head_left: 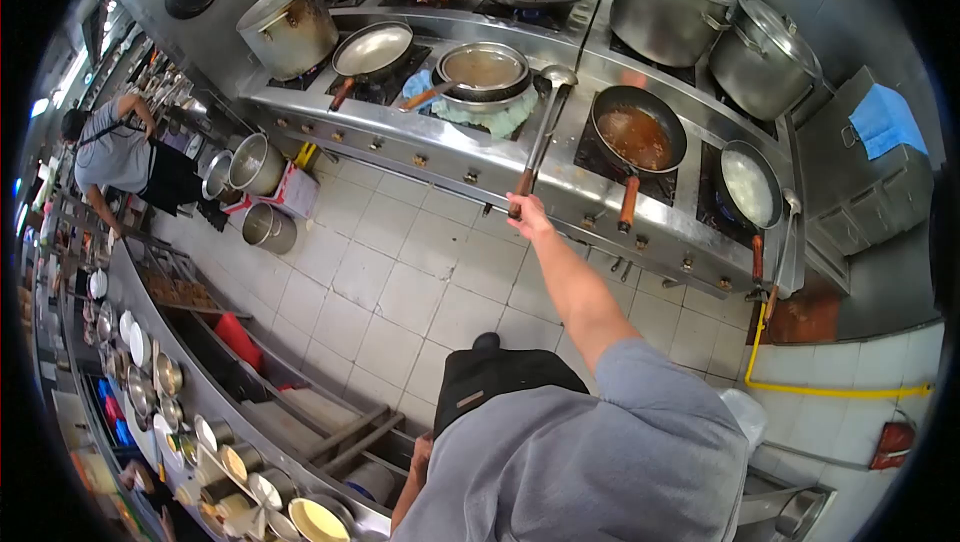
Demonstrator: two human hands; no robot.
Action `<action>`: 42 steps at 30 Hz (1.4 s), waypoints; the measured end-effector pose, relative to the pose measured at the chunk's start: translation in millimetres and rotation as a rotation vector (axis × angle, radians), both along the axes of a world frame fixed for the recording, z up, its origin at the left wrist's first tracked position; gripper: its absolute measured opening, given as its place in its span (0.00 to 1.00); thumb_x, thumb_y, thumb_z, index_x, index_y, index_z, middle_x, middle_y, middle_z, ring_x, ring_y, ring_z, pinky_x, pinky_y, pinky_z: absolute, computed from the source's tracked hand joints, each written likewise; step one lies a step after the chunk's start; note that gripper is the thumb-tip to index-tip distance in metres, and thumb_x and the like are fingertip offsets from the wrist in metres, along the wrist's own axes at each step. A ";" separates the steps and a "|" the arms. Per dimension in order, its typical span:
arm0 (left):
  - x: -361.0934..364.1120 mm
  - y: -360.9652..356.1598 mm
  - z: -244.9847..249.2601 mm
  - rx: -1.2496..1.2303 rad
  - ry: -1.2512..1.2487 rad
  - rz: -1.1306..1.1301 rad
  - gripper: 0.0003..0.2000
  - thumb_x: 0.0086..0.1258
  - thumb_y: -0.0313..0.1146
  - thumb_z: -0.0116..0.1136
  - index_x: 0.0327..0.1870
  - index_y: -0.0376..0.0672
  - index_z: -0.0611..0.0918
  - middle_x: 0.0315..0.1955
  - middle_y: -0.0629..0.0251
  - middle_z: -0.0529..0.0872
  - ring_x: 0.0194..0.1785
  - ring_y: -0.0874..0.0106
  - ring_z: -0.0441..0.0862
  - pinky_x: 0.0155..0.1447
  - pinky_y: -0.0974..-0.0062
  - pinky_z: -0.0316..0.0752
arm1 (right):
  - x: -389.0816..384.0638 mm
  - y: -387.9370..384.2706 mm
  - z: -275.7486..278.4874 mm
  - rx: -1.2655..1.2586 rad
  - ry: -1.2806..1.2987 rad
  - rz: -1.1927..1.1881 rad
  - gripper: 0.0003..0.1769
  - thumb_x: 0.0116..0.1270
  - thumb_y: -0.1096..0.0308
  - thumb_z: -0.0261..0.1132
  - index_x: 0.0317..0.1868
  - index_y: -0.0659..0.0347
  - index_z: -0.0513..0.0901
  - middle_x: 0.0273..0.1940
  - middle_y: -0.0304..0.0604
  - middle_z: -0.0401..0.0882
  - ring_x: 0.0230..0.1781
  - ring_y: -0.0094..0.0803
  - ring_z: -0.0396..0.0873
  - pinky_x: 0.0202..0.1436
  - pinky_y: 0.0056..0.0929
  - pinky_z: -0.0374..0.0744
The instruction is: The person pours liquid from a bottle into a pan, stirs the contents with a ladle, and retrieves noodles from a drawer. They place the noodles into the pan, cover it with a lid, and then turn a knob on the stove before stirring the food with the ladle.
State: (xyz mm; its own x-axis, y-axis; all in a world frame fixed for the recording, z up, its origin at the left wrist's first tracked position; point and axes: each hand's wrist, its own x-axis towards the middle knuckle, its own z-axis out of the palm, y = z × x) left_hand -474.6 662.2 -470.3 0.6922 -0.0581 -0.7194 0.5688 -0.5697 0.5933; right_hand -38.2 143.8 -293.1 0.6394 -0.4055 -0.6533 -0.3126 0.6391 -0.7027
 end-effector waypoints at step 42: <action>185.9 -309.6 95.6 0.201 0.140 -1.343 0.08 0.71 0.35 0.54 0.42 0.41 0.80 0.27 0.66 0.82 0.26 0.74 0.80 0.24 0.75 0.72 | -1117.0 57.7 184.6 -0.672 0.790 -1.704 0.11 0.64 0.67 0.61 0.39 0.67 0.73 0.18 0.40 0.71 0.13 0.30 0.70 0.15 0.32 0.68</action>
